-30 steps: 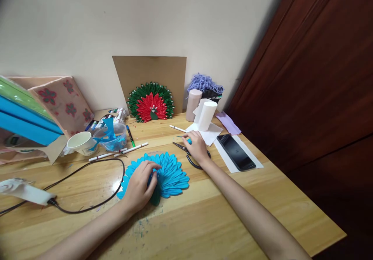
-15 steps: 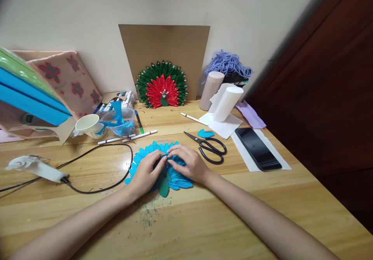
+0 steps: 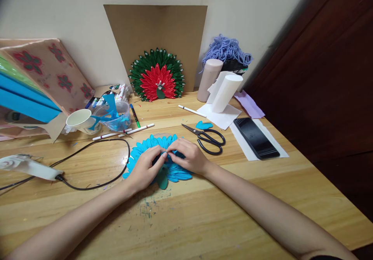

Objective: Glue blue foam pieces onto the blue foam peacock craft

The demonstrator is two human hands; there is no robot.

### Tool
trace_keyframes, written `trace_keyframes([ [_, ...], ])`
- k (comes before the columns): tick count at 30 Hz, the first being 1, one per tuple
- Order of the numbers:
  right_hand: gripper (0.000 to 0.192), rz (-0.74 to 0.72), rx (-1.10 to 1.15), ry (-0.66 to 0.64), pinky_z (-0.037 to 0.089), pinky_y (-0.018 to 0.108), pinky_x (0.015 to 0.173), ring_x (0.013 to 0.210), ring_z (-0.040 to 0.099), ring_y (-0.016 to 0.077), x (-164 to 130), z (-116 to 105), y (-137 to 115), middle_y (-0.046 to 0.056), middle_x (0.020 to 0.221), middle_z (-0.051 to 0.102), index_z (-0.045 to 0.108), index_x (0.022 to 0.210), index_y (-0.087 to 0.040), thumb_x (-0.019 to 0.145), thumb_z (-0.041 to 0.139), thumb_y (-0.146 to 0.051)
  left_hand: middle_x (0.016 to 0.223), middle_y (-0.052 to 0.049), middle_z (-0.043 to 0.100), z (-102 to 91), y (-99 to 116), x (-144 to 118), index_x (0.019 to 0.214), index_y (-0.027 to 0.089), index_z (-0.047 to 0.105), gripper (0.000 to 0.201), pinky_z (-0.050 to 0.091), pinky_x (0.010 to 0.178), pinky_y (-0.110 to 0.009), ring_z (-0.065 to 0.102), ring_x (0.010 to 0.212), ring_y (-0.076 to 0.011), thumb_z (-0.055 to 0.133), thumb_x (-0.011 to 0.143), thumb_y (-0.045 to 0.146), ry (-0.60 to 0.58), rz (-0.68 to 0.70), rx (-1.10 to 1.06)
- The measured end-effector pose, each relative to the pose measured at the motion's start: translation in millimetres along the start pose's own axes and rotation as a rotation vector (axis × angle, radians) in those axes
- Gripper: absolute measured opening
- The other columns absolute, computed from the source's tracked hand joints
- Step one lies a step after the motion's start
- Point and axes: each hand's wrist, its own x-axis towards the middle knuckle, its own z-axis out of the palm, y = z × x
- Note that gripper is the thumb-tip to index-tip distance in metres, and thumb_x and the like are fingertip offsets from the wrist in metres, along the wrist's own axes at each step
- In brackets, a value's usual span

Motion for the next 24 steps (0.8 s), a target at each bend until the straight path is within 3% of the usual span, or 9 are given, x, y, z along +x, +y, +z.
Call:
trace_keyframes([
  [12, 0.013, 0.009, 0.019, -0.017, 0.048, 0.031, 0.073, 0.078, 0.060, 0.0161, -0.2, -0.9, -0.9, 0.003, 0.083, 0.066, 0.058, 0.095, -0.024, 0.085, 0.053, -0.017, 0.080, -0.003, 0.060, 0.0, -0.1, 1.2, 0.079, 0.017, 0.056, 0.030, 0.040, 0.073, -0.028, 0.054, 0.078, -0.0157, 0.035, 0.094, 0.032, 0.001, -0.006, -0.030],
  [18, 0.007, 0.092, 0.031, -0.036, 0.048, 0.030, 0.071, 0.075, 0.057, 0.0166, 0.2, -1.0, 0.1, 0.003, 0.079, 0.062, 0.058, 0.089, -0.022, 0.084, 0.054, -0.021, 0.084, -0.004, 0.062, 1.1, -1.8, 1.6, 0.087, 0.017, 0.058, 0.026, 0.040, 0.073, -0.028, 0.055, 0.080, -0.0159, 0.036, 0.094, 0.028, 0.005, 0.038, 0.034],
  [24, 0.003, 0.077, 0.001, -0.025, 0.046, 0.030, 0.067, 0.070, 0.053, 0.0160, 0.9, 0.6, 1.5, 0.003, 0.074, 0.058, 0.053, 0.082, -0.021, 0.081, 0.053, -0.018, 0.085, -0.004, 0.063, 3.2, -3.5, 1.0, 0.092, 0.017, 0.062, 0.023, 0.039, 0.072, -0.028, 0.056, 0.080, -0.0159, 0.040, 0.092, 0.025, 0.010, 0.070, 0.053],
])
